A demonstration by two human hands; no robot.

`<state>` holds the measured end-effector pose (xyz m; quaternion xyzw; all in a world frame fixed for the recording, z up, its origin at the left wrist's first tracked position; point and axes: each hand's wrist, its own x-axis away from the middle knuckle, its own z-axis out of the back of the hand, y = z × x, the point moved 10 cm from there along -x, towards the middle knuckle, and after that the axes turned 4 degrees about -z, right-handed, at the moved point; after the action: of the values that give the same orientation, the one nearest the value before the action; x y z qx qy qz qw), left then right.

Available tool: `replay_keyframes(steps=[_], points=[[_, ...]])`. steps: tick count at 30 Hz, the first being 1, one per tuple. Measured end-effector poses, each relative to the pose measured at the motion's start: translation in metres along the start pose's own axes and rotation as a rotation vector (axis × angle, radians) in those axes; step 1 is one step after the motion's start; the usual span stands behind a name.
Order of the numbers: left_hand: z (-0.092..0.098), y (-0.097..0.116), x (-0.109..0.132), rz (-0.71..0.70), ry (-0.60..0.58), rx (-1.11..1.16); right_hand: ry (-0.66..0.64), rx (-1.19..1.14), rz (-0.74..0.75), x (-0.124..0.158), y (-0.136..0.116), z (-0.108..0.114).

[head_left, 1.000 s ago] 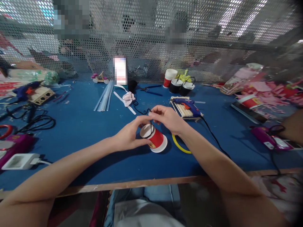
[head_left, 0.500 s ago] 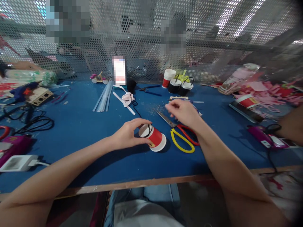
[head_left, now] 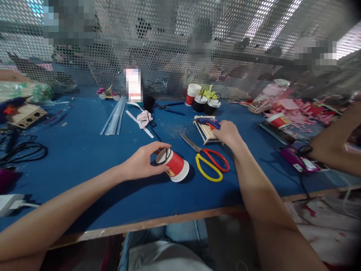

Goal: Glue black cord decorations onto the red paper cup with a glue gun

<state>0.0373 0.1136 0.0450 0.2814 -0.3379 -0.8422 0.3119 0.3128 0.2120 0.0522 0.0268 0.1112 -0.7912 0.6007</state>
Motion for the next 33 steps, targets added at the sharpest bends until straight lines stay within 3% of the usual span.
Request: replay_keyframes(steps=[4, 8, 10, 12, 14, 19, 24, 28, 33], points=[[-0.001, -0.009, 0.000, 0.049, 0.013, 0.083, 0.082, -0.101, -0.060, 0.003, 0.009, 0.009], [-0.002, -0.018, -0.001, 0.085, 0.020, 0.183, 0.184, -0.497, -0.126, 0.013, 0.018, 0.025], [-0.001, -0.021, -0.002, 0.095, 0.029, 0.213, 0.067, -0.750, -0.074, 0.023, 0.006, 0.024], [0.000, -0.027, -0.002, 0.116, 0.047, 0.243, -0.145, -0.928, -0.012, 0.040, -0.017, 0.020], [0.005, -0.034, -0.003, 0.143, 0.089, 0.270, -0.275, -0.900, 0.114, 0.064, -0.044, 0.025], [0.016, -0.051, -0.005, 0.198, 0.211, 0.322, -0.352, -0.877, 0.383, 0.113, -0.097, 0.034], [0.014, -0.058, -0.007, 0.220, 0.215, 0.375, -0.181, -0.693, 0.481, 0.124, -0.107, 0.026], [0.013, -0.058, -0.007, 0.228, 0.224, 0.400, -0.146, -0.575, 0.606, 0.130, -0.110, 0.024], [0.015, -0.058, -0.006, 0.227, 0.224, 0.358, -0.113, -0.557, 0.610, 0.139, -0.112, 0.031]])
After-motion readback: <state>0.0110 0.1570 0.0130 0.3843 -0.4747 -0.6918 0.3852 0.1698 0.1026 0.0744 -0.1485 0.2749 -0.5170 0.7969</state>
